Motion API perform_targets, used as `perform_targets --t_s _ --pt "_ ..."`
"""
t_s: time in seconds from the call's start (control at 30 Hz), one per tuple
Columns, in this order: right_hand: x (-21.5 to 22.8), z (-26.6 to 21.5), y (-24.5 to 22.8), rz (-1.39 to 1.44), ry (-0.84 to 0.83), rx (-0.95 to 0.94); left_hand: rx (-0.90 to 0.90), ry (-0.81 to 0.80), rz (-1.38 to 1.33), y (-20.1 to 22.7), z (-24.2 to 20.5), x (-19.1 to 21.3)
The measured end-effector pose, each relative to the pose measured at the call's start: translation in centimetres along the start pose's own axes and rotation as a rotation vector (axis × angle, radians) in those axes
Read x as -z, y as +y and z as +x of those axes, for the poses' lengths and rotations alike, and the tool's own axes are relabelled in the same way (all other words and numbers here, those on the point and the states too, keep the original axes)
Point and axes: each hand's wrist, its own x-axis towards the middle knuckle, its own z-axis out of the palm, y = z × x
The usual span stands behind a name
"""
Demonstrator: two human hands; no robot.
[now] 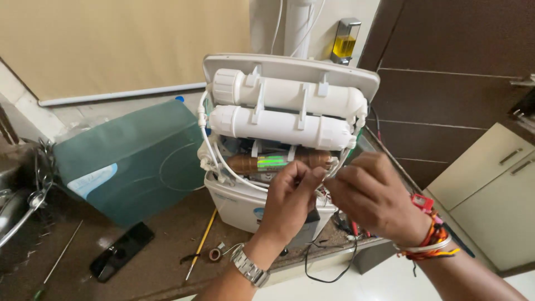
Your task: The person repairs the wiring of a countertop reverse-osmosis water purifier with its cover open. They strip and twist wire ends by hand, wind black electrical tape around a connection, and use pliers and scissors to cut and trim wires while working over the sink.
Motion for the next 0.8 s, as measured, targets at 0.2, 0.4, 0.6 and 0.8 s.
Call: perform_targets --t_s 0.2,0.4,0.6,0.8 --pt "0.4 -3.1 -0.4 0.022 -0.065 0.178 -0.002 0.272 0.255 -2.9 -2.8 -1.7" --pt "0.2 -5.6 -1.1 0.01 -0.103 0.312 0.317 0.189 0.177 -3.3 -5.0 -1.0" --pt "0.0 -6.5 -2.4 -0.039 -0.048 0.277 0.301 0.03 -0.092 -3.4 -6.5 0.4" --pt "-0.3 -5.5 -4.6 0.003 -0.007 0.051 0.176 -0.017 -0.133 -4.1 -6.5 2.0"
